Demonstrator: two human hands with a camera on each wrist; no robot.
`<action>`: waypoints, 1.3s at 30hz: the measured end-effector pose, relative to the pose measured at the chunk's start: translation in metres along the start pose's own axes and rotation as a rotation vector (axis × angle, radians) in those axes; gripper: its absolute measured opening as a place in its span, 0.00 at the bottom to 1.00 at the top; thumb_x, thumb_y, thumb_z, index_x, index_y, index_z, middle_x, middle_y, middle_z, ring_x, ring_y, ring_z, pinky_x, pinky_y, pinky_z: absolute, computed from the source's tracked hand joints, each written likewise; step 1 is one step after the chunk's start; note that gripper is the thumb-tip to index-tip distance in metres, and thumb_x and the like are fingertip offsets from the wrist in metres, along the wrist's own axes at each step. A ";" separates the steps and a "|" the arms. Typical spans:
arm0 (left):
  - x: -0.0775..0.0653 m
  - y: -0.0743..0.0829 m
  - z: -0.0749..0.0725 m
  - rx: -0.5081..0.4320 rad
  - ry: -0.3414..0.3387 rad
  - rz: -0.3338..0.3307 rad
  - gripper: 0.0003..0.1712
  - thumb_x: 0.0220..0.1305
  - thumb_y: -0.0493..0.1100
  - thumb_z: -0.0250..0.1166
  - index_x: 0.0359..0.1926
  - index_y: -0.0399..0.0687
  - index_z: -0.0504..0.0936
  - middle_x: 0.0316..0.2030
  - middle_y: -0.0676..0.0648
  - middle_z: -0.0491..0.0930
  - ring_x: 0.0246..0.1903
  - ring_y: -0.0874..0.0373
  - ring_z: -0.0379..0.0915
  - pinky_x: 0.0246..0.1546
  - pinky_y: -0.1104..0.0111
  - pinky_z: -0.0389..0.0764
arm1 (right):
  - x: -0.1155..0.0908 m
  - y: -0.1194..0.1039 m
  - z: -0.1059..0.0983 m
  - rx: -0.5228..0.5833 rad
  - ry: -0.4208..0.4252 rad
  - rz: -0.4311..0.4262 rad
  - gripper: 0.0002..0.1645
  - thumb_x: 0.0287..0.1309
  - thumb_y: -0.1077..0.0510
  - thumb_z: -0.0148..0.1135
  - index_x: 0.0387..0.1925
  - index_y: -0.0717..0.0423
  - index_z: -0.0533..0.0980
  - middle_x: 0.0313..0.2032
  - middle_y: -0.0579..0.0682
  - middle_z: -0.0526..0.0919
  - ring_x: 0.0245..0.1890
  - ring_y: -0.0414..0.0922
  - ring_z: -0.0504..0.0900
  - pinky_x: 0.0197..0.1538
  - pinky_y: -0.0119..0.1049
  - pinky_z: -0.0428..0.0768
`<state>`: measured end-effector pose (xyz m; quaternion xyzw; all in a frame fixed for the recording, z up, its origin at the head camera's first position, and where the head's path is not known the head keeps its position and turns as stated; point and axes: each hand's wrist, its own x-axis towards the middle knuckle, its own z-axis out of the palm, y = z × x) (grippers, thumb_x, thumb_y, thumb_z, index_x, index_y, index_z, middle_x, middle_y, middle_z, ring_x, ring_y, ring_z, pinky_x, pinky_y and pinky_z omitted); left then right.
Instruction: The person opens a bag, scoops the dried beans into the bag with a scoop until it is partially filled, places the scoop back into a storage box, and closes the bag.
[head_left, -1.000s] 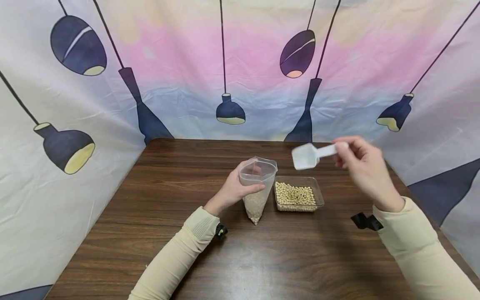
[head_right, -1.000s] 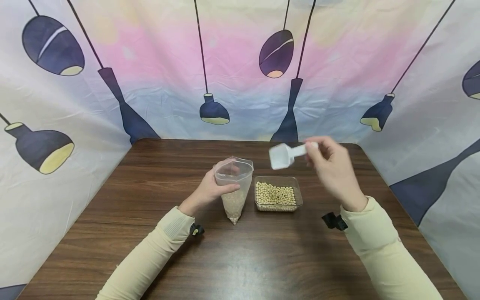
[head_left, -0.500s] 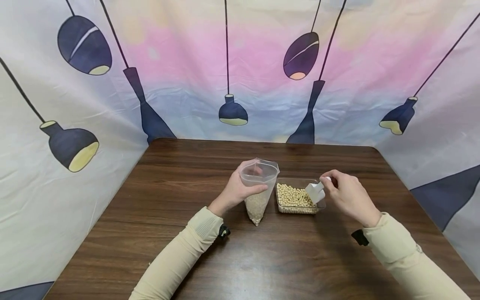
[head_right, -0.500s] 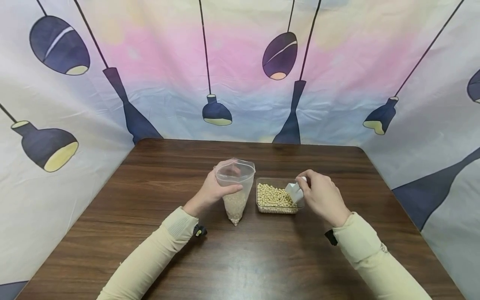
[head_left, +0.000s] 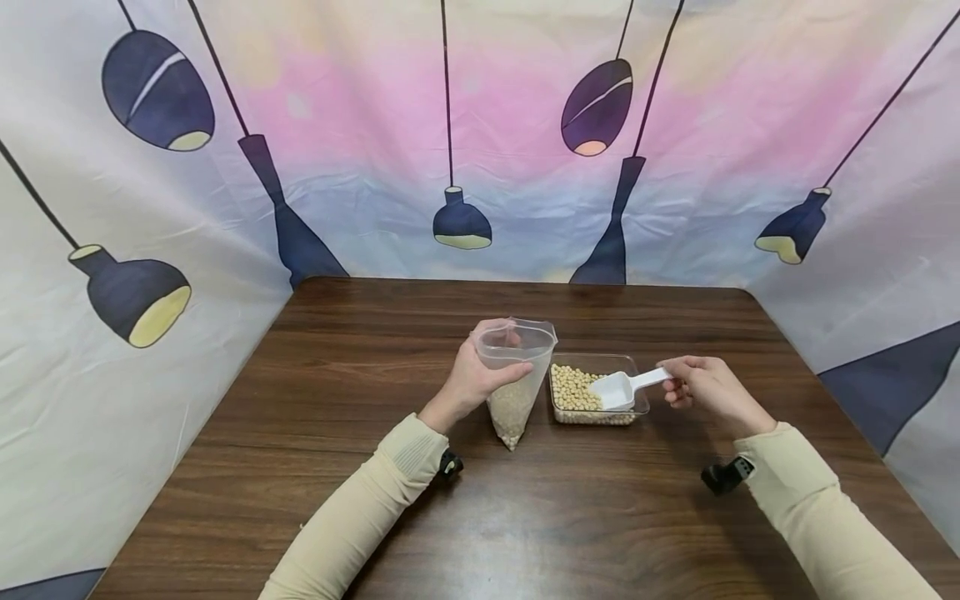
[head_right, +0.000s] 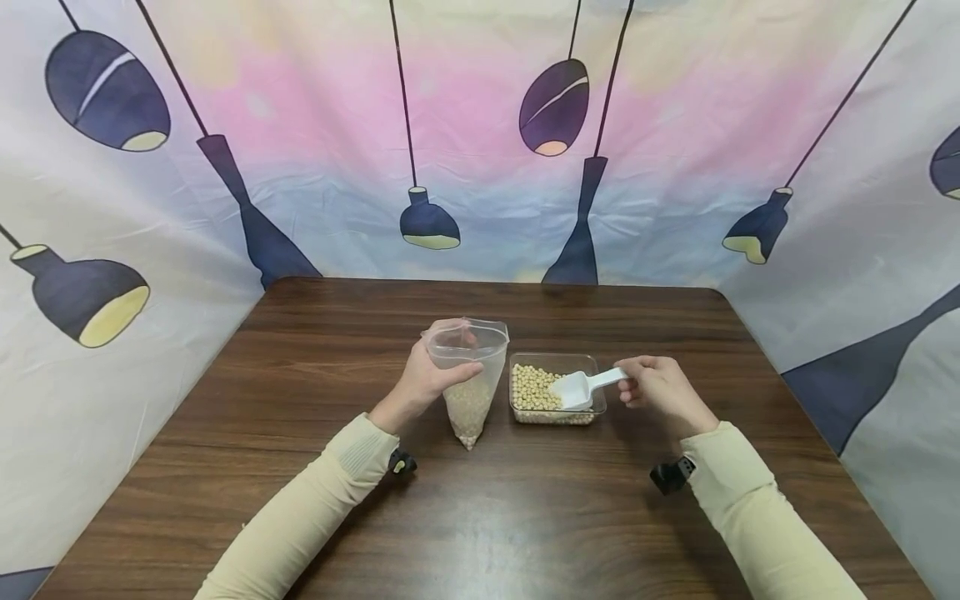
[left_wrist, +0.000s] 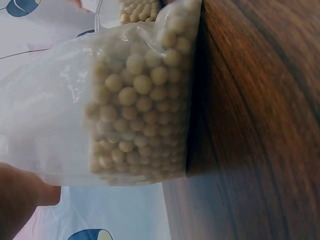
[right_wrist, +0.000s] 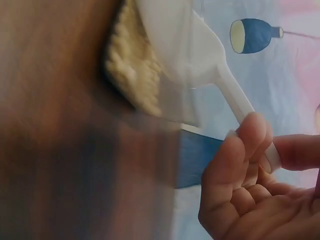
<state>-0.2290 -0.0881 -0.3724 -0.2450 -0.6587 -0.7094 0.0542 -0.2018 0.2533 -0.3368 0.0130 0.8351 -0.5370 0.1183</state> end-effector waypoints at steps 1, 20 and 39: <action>0.000 0.001 0.000 0.002 -0.001 -0.002 0.34 0.49 0.28 0.72 0.59 0.36 0.71 0.46 0.33 0.75 0.47 0.49 0.74 0.48 0.61 0.77 | 0.001 0.005 0.000 0.047 -0.015 0.012 0.25 0.74 0.53 0.46 0.55 0.74 0.67 0.30 0.50 0.78 0.28 0.40 0.79 0.35 0.37 0.82; -0.006 0.036 0.000 0.012 -0.017 -0.039 0.34 0.51 0.23 0.67 0.60 0.25 0.66 0.48 0.24 0.72 0.45 0.56 0.74 0.49 0.65 0.77 | 0.006 0.036 0.013 0.280 -0.130 0.047 0.29 0.72 0.53 0.51 0.60 0.74 0.62 0.35 0.51 0.78 0.32 0.38 0.78 0.38 0.32 0.79; -0.005 0.003 -0.006 0.011 -0.017 -0.040 0.36 0.51 0.27 0.70 0.62 0.36 0.68 0.50 0.33 0.75 0.50 0.46 0.73 0.51 0.61 0.76 | 0.009 0.052 0.012 0.597 -0.194 0.082 0.12 0.76 0.56 0.43 0.51 0.58 0.68 0.30 0.45 0.76 0.30 0.38 0.75 0.36 0.30 0.76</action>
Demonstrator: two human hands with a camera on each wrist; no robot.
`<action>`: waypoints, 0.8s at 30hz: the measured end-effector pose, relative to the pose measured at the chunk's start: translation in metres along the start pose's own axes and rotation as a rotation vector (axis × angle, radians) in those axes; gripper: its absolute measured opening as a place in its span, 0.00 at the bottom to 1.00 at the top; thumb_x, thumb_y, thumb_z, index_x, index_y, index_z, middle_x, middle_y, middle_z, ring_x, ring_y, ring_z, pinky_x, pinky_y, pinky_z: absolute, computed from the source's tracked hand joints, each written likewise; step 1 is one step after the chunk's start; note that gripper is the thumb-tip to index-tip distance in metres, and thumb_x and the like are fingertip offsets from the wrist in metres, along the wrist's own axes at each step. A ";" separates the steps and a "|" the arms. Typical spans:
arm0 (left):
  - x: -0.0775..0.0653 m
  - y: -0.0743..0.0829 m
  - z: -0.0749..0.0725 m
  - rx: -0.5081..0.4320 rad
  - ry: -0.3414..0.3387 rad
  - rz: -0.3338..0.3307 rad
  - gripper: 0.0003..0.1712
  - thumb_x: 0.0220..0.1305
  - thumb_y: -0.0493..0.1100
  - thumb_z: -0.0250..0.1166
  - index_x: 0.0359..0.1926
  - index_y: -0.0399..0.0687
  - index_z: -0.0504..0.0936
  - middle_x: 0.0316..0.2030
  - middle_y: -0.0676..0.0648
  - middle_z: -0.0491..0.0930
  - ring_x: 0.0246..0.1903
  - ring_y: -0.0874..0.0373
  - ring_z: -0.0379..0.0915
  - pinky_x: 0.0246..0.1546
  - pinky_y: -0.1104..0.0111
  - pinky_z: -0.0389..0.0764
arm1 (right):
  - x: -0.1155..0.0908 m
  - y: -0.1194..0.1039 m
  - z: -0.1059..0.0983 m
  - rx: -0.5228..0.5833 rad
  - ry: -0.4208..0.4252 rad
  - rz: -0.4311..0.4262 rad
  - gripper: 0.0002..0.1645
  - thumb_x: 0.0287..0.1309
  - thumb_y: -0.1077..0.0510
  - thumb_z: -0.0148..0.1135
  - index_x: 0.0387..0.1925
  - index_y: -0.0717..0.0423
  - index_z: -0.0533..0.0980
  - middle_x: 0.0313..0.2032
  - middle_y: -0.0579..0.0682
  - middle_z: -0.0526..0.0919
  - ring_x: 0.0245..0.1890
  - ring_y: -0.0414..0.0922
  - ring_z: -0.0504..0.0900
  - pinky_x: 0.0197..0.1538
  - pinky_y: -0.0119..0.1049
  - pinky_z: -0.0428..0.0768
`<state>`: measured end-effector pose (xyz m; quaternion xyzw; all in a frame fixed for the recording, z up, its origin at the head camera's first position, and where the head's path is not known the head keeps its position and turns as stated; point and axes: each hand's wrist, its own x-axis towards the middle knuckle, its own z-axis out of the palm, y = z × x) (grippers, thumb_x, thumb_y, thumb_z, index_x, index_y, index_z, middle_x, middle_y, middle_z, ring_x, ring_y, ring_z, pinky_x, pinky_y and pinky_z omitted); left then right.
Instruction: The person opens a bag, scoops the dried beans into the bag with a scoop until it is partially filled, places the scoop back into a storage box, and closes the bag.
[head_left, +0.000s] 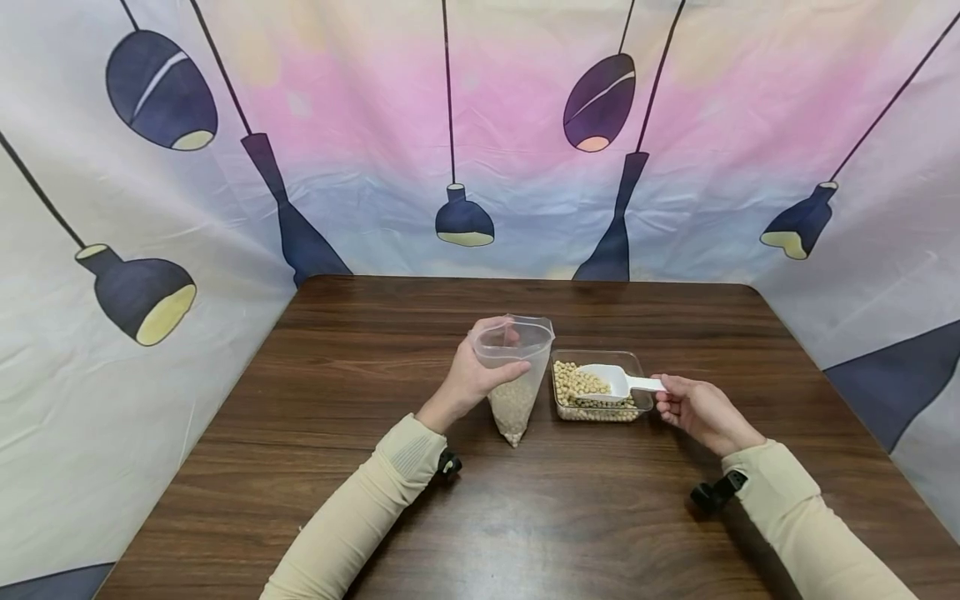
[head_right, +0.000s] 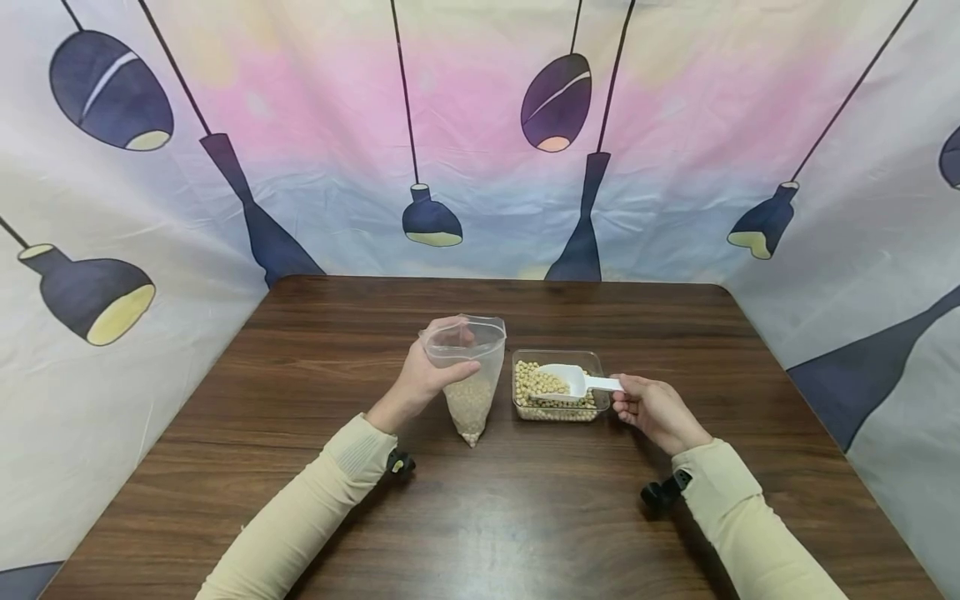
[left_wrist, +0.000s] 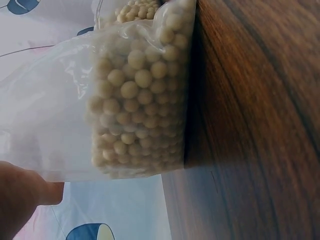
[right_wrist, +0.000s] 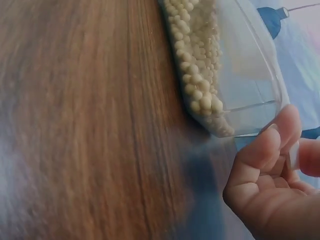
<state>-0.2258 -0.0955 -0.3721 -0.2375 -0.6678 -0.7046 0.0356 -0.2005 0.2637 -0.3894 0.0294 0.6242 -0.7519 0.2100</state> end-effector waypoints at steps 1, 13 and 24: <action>0.000 0.000 0.000 -0.002 0.000 0.003 0.36 0.51 0.28 0.71 0.62 0.36 0.69 0.50 0.33 0.75 0.50 0.47 0.74 0.51 0.61 0.77 | 0.000 0.001 -0.001 0.036 -0.006 0.003 0.11 0.76 0.57 0.42 0.48 0.56 0.70 0.29 0.45 0.76 0.30 0.38 0.75 0.36 0.30 0.76; 0.000 -0.001 -0.001 -0.022 -0.003 0.020 0.38 0.49 0.32 0.73 0.62 0.36 0.68 0.49 0.34 0.75 0.49 0.51 0.74 0.52 0.61 0.77 | -0.004 -0.014 -0.006 0.330 -0.060 -0.064 0.16 0.76 0.57 0.40 0.45 0.55 0.76 0.31 0.48 0.74 0.31 0.41 0.75 0.41 0.33 0.77; -0.001 0.011 0.001 -0.013 -0.025 -0.013 0.38 0.51 0.29 0.71 0.63 0.34 0.67 0.51 0.31 0.74 0.51 0.44 0.73 0.53 0.60 0.77 | -0.008 -0.029 0.005 0.473 -0.116 -0.123 0.15 0.76 0.57 0.38 0.46 0.60 0.72 0.32 0.50 0.69 0.31 0.44 0.71 0.40 0.35 0.73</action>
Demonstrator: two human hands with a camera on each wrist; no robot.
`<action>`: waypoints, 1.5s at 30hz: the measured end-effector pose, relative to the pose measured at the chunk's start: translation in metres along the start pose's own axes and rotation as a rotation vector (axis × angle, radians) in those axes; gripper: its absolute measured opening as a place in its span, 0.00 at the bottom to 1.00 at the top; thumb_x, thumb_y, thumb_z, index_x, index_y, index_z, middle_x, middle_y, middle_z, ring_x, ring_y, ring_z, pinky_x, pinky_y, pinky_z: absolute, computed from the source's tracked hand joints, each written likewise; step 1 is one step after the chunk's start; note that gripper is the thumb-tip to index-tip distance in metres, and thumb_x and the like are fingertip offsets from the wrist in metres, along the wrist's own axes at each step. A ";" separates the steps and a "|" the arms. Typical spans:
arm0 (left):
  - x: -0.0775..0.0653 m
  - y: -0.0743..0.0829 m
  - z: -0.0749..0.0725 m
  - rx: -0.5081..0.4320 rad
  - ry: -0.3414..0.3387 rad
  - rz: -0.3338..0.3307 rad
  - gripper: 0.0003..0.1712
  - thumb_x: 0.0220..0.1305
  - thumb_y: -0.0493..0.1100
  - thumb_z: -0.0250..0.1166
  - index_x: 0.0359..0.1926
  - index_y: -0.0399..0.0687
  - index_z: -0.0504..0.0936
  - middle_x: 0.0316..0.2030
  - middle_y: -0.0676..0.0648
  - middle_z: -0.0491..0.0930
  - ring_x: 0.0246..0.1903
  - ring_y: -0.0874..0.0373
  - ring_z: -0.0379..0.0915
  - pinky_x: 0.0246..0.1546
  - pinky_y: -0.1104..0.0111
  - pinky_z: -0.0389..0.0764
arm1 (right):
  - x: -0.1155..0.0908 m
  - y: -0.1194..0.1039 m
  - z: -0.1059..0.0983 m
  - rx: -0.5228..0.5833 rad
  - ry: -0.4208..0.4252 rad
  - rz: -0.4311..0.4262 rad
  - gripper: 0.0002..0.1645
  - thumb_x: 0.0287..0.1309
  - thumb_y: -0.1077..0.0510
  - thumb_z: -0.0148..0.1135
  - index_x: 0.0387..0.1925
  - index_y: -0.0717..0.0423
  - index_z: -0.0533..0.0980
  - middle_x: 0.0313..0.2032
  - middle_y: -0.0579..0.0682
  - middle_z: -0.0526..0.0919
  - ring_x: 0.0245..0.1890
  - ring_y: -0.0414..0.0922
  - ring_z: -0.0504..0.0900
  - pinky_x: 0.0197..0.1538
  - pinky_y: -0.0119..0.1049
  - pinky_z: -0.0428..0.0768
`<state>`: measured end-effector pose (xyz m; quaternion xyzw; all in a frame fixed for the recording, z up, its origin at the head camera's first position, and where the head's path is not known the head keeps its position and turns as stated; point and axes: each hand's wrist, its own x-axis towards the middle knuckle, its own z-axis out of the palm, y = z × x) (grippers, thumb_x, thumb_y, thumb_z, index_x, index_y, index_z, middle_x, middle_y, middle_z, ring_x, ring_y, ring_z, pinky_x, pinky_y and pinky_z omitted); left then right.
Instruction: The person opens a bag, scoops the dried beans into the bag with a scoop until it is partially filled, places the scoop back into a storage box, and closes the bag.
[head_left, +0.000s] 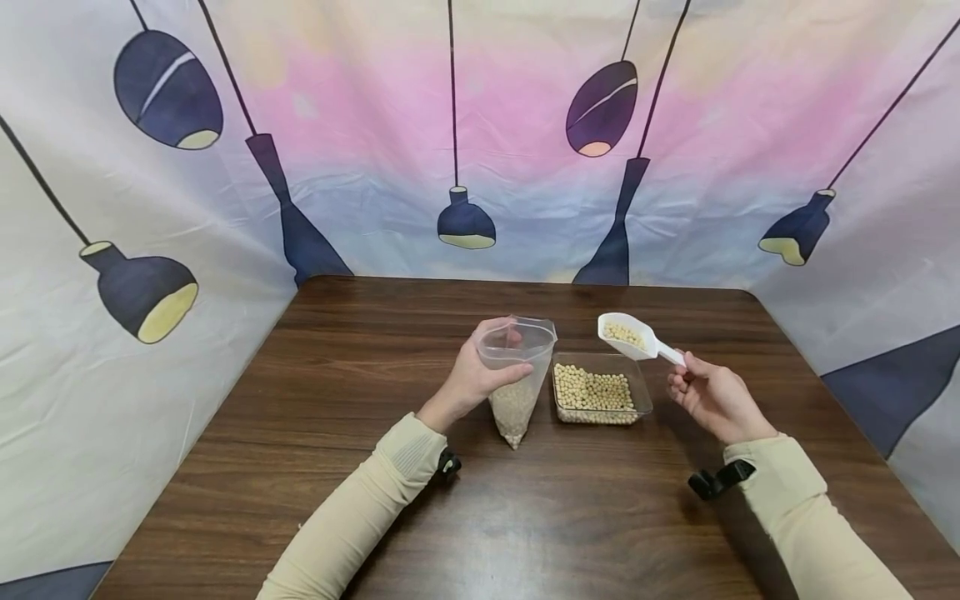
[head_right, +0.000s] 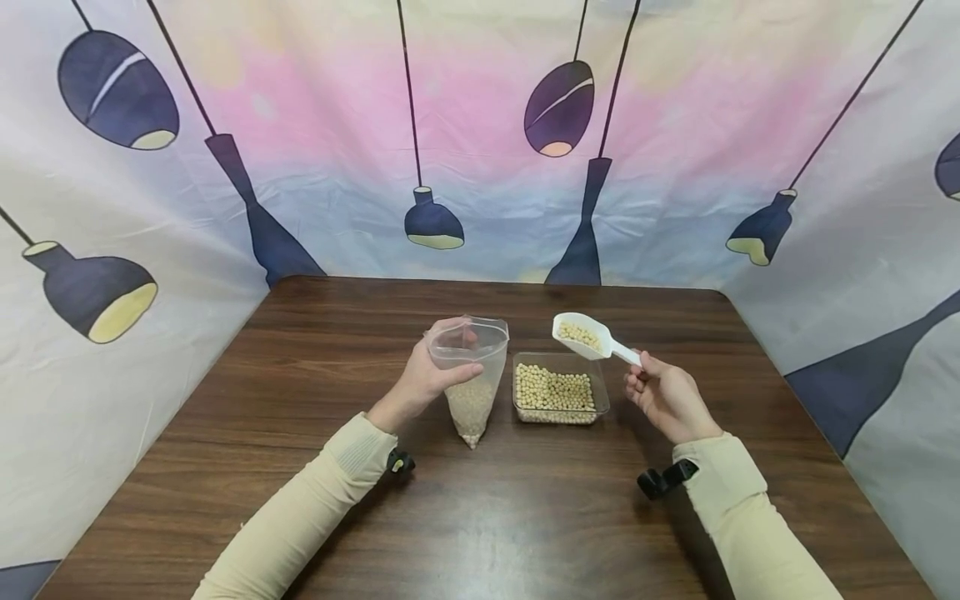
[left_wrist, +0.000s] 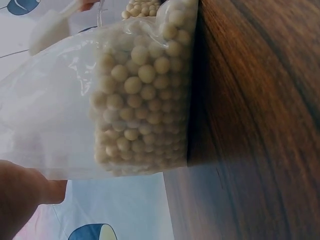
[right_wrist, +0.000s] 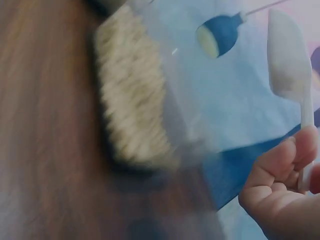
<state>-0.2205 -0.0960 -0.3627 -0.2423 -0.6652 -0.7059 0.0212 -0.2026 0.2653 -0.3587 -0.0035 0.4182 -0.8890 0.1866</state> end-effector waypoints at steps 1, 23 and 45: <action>0.000 0.001 0.000 0.003 -0.001 -0.008 0.38 0.51 0.28 0.70 0.63 0.33 0.66 0.52 0.30 0.73 0.52 0.43 0.73 0.53 0.60 0.77 | 0.000 -0.002 0.005 0.017 -0.012 -0.011 0.15 0.76 0.57 0.39 0.46 0.60 0.72 0.32 0.50 0.70 0.32 0.44 0.71 0.40 0.35 0.73; 0.003 -0.007 -0.001 0.023 -0.004 0.005 0.39 0.51 0.31 0.72 0.64 0.38 0.67 0.52 0.34 0.74 0.51 0.46 0.74 0.52 0.59 0.77 | -0.003 -0.029 0.120 -0.250 -0.078 -0.310 0.16 0.70 0.59 0.54 0.53 0.66 0.72 0.33 0.52 0.77 0.32 0.42 0.77 0.39 0.30 0.78; 0.003 -0.007 -0.001 0.033 -0.003 -0.030 0.40 0.51 0.33 0.72 0.65 0.38 0.66 0.55 0.37 0.73 0.52 0.44 0.73 0.51 0.60 0.77 | -0.007 -0.027 0.134 -0.405 -0.081 -0.409 0.15 0.70 0.58 0.54 0.52 0.63 0.74 0.32 0.52 0.77 0.32 0.42 0.77 0.37 0.29 0.78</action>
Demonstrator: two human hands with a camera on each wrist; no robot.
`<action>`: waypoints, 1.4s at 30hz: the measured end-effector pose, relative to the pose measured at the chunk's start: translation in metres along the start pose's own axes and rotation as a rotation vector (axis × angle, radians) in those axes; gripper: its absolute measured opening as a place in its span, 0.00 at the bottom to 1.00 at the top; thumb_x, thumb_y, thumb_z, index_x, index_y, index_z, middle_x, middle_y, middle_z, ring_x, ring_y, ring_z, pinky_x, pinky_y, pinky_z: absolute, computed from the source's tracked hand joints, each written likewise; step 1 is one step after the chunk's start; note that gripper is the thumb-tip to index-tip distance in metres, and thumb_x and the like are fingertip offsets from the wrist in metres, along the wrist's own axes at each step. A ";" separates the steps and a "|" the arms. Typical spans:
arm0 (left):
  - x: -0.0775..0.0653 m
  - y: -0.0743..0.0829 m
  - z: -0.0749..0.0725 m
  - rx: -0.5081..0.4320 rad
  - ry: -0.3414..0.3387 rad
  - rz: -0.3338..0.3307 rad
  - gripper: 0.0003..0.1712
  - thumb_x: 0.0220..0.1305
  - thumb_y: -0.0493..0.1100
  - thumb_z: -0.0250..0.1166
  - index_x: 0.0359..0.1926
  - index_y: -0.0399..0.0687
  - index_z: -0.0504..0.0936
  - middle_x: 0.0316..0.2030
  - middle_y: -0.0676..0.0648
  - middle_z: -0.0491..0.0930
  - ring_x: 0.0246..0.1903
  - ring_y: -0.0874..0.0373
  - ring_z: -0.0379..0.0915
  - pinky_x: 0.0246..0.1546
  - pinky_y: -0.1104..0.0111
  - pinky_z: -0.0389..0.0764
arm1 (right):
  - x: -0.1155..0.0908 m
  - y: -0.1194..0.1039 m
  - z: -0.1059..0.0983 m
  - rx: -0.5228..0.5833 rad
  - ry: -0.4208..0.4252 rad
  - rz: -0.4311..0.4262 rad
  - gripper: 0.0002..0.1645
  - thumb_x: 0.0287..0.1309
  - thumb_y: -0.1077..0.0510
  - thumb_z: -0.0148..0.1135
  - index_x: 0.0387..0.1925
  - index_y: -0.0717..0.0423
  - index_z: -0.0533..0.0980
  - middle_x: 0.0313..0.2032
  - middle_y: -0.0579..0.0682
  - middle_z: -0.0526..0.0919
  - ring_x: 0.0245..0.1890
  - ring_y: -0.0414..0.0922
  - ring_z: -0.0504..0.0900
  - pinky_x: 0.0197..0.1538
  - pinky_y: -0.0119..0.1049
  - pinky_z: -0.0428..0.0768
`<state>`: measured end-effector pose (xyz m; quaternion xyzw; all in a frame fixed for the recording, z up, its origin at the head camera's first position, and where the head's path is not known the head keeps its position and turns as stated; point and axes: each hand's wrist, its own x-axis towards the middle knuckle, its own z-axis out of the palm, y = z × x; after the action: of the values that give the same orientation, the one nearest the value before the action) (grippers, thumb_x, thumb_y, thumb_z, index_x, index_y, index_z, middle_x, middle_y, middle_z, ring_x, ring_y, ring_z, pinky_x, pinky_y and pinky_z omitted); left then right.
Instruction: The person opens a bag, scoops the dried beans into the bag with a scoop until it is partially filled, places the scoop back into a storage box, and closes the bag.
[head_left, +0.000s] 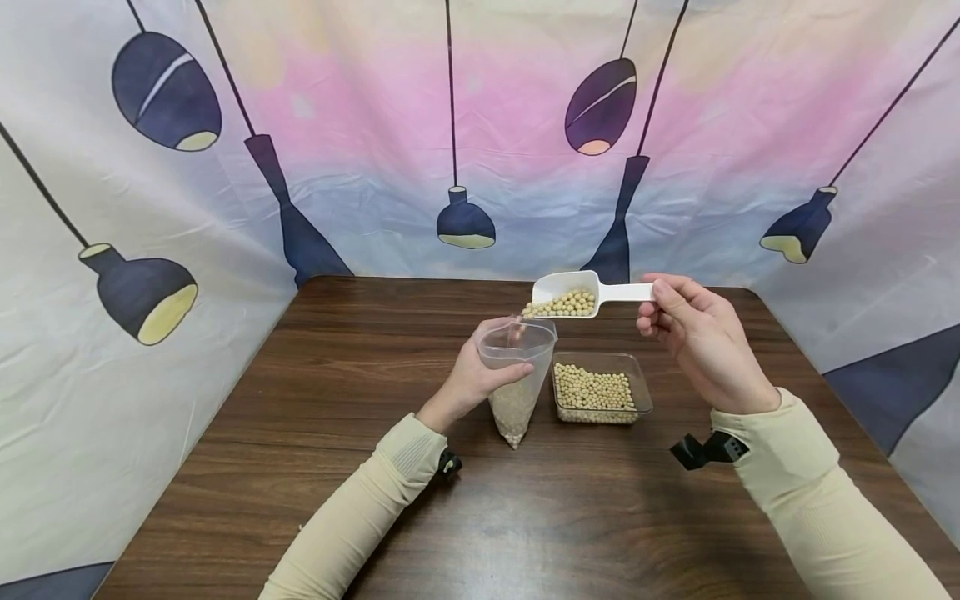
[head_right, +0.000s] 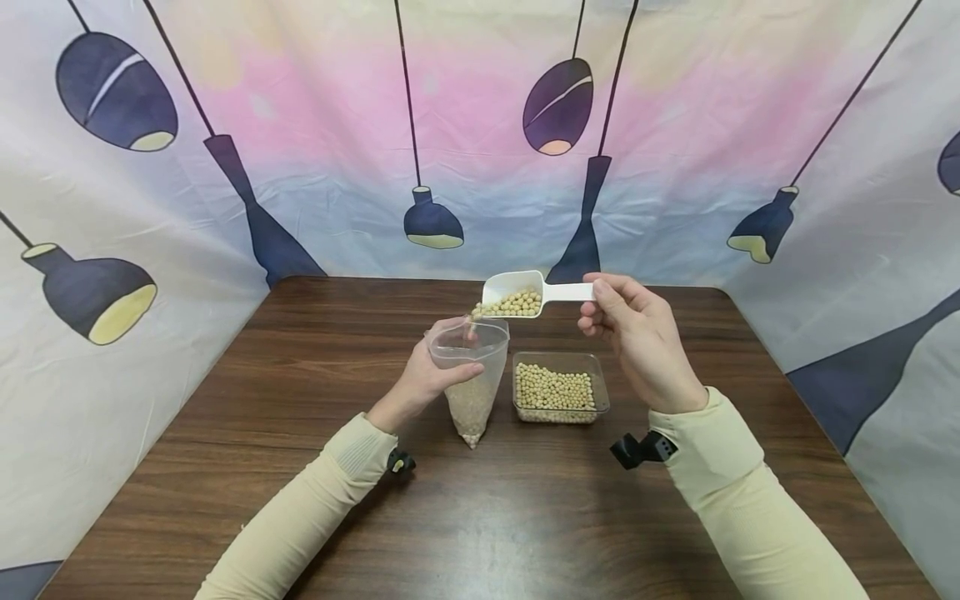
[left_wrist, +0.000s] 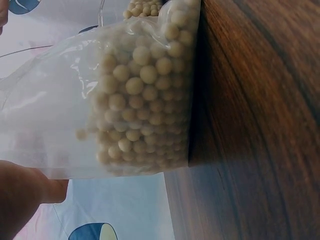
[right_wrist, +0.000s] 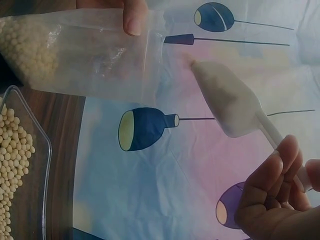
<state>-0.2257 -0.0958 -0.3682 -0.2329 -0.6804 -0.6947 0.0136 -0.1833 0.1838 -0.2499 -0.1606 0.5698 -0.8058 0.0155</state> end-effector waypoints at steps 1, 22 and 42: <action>0.000 0.000 0.000 0.001 0.000 -0.004 0.40 0.51 0.33 0.72 0.65 0.39 0.66 0.56 0.37 0.73 0.52 0.45 0.74 0.51 0.60 0.78 | 0.000 0.000 0.000 0.001 -0.002 -0.003 0.15 0.70 0.58 0.53 0.53 0.64 0.74 0.32 0.52 0.77 0.32 0.42 0.77 0.37 0.29 0.78; -0.002 0.005 0.000 0.014 0.003 0.006 0.39 0.52 0.32 0.72 0.65 0.39 0.66 0.53 0.36 0.74 0.50 0.48 0.74 0.51 0.59 0.77 | -0.001 -0.013 0.001 -0.032 -0.006 -0.076 0.17 0.69 0.60 0.54 0.54 0.67 0.73 0.33 0.54 0.78 0.33 0.44 0.77 0.37 0.30 0.79; 0.000 0.001 0.001 -0.027 0.002 0.003 0.38 0.52 0.28 0.70 0.65 0.38 0.67 0.52 0.33 0.74 0.50 0.49 0.74 0.53 0.59 0.77 | -0.007 -0.027 0.002 -0.134 0.073 -0.178 0.17 0.66 0.62 0.58 0.53 0.69 0.75 0.33 0.55 0.81 0.32 0.44 0.81 0.38 0.31 0.81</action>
<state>-0.2254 -0.0949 -0.3671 -0.2334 -0.6706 -0.7040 0.0125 -0.1718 0.1926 -0.2265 -0.1818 0.6061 -0.7693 -0.0878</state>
